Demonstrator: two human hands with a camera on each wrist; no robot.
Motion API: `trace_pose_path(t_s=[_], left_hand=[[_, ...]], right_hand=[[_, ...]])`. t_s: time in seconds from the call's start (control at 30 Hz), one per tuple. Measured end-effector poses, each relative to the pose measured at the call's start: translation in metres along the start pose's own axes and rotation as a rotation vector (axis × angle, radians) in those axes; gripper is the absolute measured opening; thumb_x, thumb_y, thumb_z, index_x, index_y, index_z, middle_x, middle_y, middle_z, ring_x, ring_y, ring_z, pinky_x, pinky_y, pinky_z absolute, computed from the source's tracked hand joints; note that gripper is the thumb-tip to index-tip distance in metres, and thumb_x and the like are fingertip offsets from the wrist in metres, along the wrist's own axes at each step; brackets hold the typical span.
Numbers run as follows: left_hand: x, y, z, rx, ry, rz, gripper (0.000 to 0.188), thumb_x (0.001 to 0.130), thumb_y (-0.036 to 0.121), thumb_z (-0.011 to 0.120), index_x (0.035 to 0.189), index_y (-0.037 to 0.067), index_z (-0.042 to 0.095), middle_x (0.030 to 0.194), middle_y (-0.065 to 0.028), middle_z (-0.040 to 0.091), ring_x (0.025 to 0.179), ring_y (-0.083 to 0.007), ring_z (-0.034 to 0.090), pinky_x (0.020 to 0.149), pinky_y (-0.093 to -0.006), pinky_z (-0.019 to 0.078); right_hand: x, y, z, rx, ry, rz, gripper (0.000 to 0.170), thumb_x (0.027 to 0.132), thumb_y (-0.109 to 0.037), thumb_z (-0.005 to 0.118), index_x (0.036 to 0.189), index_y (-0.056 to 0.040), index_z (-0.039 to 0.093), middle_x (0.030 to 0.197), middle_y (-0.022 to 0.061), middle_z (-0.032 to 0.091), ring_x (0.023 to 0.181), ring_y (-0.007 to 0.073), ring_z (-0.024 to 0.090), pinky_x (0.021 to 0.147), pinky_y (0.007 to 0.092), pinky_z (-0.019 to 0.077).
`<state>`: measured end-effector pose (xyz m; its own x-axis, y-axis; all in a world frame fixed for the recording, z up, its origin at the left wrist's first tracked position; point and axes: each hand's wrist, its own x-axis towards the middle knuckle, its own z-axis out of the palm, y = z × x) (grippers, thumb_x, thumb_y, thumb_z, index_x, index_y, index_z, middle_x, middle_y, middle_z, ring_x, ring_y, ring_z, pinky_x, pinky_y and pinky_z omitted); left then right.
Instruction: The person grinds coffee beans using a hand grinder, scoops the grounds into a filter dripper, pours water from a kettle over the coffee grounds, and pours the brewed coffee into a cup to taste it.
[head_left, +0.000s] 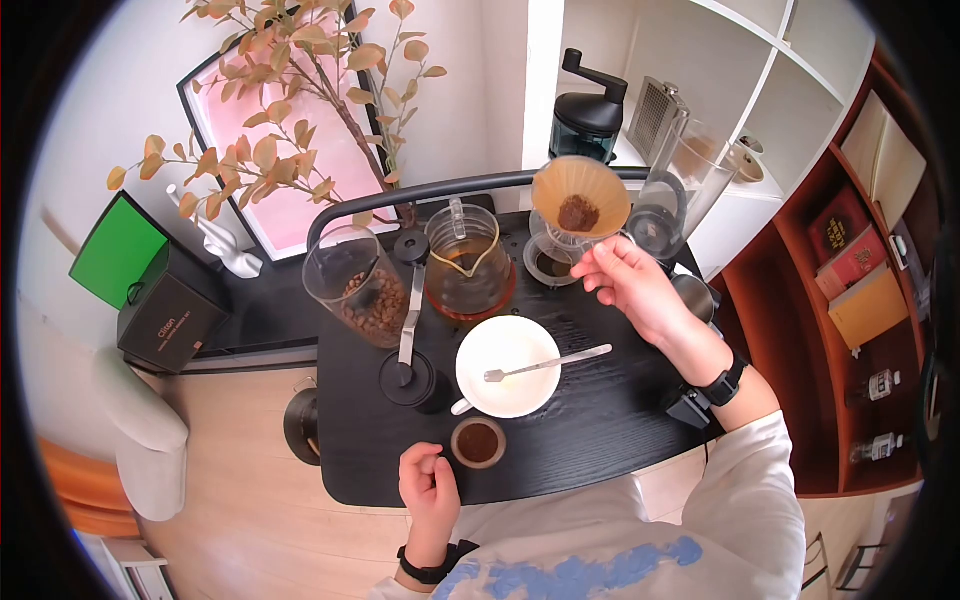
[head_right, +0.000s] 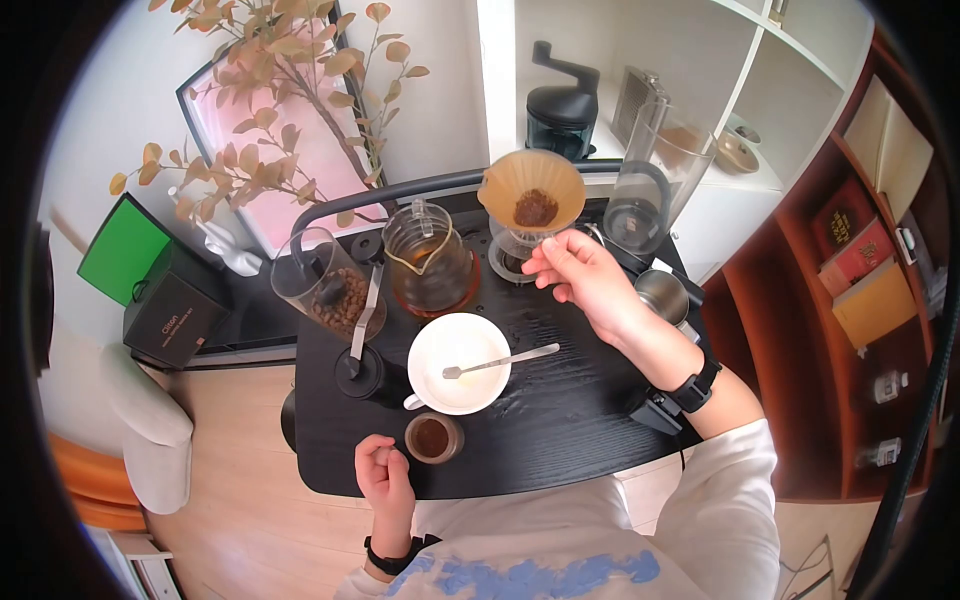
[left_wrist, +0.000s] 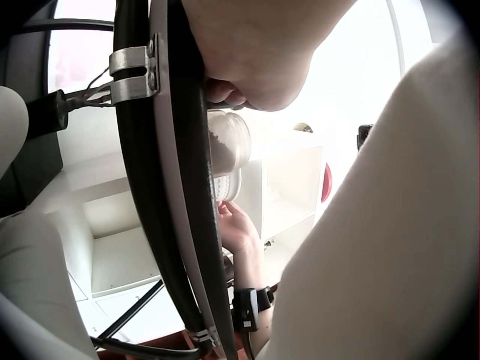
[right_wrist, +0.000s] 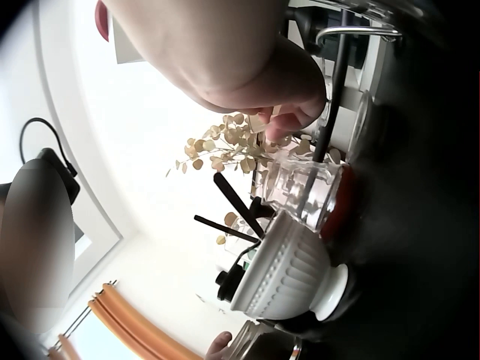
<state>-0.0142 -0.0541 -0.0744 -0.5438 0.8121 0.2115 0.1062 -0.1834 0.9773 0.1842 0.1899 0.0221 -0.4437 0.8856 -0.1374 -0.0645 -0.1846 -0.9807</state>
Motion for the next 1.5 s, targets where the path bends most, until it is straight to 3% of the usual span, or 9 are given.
trace_pose_path(t_s=[0.27, 0.63, 1.5], left_hand=[[0.001, 0.000, 0.000, 0.077, 0.003, 0.006, 0.015, 0.083, -0.006, 0.048, 0.097, 0.000, 0.049, 0.060, 0.0033, 0.044, 0.055, -0.0017, 0.036, 0.052, -0.0162, 0.0305], [0.001, -0.002, -0.001, 0.071, 0.010, 0.018, 0.015, 0.083, -0.005, 0.049, 0.098, 0.000, 0.049, 0.061, 0.0030, 0.046, 0.055, -0.0017, 0.038, 0.053, -0.0159, 0.0320], [0.002, 0.003, 0.002, 0.117, -0.007, 0.017, 0.014, 0.083, -0.006, 0.049, 0.096, 0.000, 0.049, 0.060, 0.0018, 0.047, 0.055, -0.0024, 0.039, 0.053, -0.0165, 0.0327]], right_hand=[[0.004, -0.043, 0.014, -0.087, -0.114, -0.152, 0.021, 0.095, -0.029, 0.044, 0.091, -0.0101, 0.053, 0.087, 0.0021, 0.061, 0.071, 0.0050, 0.050, 0.061, 0.0178, 0.0394], [0.037, -0.059, 0.049, 0.036, -0.423, 0.069, 0.020, 0.093, -0.030, 0.047, 0.092, -0.0104, 0.053, 0.090, 0.0052, 0.060, 0.072, 0.0062, 0.051, 0.064, 0.0188, 0.0415], [0.048, -0.050, 0.059, -0.155, -0.479, 0.086, 0.026, 0.094, -0.034, 0.044, 0.090, -0.0102, 0.052, 0.087, 0.0035, 0.060, 0.071, 0.0058, 0.050, 0.062, 0.0176, 0.0403]])
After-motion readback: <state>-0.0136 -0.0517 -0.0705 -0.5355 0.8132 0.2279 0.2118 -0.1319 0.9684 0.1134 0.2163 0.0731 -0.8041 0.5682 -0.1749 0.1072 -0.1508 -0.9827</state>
